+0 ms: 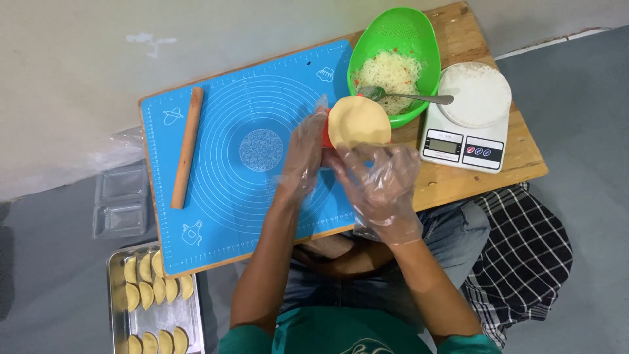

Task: Rolling out dough, adding filling, and sealing pastries using a manual mold

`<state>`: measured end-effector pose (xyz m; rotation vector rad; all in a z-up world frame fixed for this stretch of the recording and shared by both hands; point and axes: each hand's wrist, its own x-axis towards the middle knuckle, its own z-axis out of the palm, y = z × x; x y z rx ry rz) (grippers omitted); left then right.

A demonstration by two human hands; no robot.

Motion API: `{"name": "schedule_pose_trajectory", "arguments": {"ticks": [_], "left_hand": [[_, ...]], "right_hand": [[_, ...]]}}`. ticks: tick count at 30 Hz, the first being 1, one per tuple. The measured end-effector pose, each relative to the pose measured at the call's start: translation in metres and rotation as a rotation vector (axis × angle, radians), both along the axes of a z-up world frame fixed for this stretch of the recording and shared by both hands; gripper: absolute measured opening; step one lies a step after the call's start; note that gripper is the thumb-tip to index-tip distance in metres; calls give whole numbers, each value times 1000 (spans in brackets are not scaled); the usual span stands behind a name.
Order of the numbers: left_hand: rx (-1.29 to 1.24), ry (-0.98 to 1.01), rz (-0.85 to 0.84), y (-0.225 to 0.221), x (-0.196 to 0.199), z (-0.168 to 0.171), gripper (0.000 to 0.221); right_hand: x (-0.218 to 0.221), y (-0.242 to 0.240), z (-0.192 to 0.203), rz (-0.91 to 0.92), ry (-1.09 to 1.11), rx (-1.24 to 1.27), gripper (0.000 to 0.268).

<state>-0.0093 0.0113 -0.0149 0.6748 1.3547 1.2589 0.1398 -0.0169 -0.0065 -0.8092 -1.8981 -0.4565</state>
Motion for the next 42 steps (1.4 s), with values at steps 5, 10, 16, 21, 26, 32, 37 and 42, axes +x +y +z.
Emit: {"name": "schedule_pose_trajectory", "arguments": {"ticks": [5,10,16,21,26,32,37,42], "left_hand": [[-41,-32,32,-9,3,11,58],[-24,-137,89,-4,-3,23,52],[121,127,53,-1,-27,39,55],[44,324,61,13,-40,63,62],[-142,234,206,50,-70,38,51],[-114,198,215,72,-74,31,56],[38,141,167,69,-62,58,63],[-78,33,232,80,-55,52,57]], "right_hand": [[13,-9,0,172,112,-22,16],[53,2,-21,31,334,-143,8],[71,23,38,-133,236,-403,19],[74,99,17,-196,-354,-469,16],[61,161,-10,-292,-658,-883,24],[70,163,7,-263,-876,-730,18],[72,172,16,-275,-706,-175,13],[42,149,40,-212,-788,-748,25]]}}
